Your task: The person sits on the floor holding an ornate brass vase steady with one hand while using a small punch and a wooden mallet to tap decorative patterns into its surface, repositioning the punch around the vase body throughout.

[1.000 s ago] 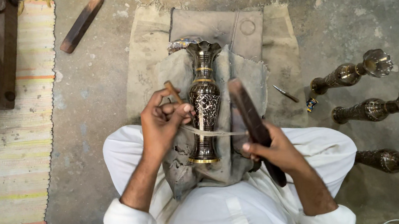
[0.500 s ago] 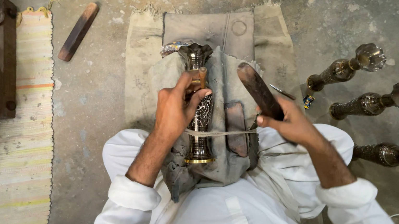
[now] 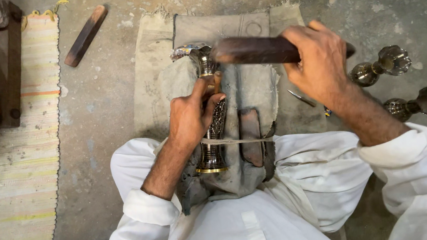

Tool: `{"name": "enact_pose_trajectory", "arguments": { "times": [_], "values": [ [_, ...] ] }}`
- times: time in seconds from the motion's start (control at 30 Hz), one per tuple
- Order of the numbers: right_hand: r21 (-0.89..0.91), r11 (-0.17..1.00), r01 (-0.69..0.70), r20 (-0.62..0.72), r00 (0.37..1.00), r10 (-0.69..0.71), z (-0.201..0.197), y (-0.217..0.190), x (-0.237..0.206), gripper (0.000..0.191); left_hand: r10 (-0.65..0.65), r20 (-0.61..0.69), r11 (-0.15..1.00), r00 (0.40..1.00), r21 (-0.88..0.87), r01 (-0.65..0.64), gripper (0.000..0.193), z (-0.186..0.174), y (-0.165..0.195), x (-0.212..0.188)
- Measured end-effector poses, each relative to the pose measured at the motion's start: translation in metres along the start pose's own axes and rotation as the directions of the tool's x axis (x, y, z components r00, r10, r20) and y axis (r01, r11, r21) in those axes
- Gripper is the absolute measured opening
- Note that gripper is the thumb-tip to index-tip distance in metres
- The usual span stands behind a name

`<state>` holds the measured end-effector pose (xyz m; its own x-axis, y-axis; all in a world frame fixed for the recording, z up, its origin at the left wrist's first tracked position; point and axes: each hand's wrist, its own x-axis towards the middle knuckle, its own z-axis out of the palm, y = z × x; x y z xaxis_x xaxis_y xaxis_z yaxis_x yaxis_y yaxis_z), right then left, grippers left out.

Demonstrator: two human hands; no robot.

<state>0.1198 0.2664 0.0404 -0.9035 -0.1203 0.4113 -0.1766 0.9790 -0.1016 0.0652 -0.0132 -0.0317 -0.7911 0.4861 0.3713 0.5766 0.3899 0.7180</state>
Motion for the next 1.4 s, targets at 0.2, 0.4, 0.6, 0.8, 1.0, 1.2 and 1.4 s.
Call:
{"name": "enact_pose_trajectory", "arguments": {
  "times": [0.2,0.4,0.6,0.8,1.0,1.2,1.4],
  "values": [
    [0.025,0.998,0.056,0.050,0.997,-0.058,-0.010,0.001,0.015,0.026,0.000,0.002,1.000,1.000,0.002,0.000,0.040,0.002,0.000,0.002],
    [0.089,0.996,-0.027,0.067,0.997,0.021,-0.007,0.000,0.012,0.029,0.028,-0.016,0.999,0.999,-0.015,-0.029,0.040,0.000,0.001,0.002],
    [0.235,0.967,-0.098,0.030,0.995,0.093,-0.001,0.002,0.014,0.026,0.027,-0.016,0.999,1.000,-0.041,-0.028,0.040,0.000,0.002,0.004],
    [0.136,0.990,0.039,-0.018,0.999,-0.037,-0.005,0.009,0.015,0.027,-0.018,0.006,1.000,1.000,-0.012,0.019,0.040,0.000,0.003,0.001],
    [0.069,0.996,0.056,0.065,0.996,-0.061,-0.005,0.007,0.015,0.028,0.037,-0.029,0.999,0.999,-0.031,-0.038,0.040,-0.001,0.002,0.002],
    [0.034,0.997,0.068,0.099,0.993,-0.071,-0.003,0.008,0.015,0.030,0.023,0.007,1.000,1.000,-0.011,-0.023,0.040,-0.002,0.000,0.005],
    [0.184,0.978,-0.104,0.101,0.991,0.086,-0.002,0.008,0.012,0.026,0.002,0.042,1.000,0.999,-0.016,-0.002,0.037,-0.003,0.000,0.006]
  ]
}}
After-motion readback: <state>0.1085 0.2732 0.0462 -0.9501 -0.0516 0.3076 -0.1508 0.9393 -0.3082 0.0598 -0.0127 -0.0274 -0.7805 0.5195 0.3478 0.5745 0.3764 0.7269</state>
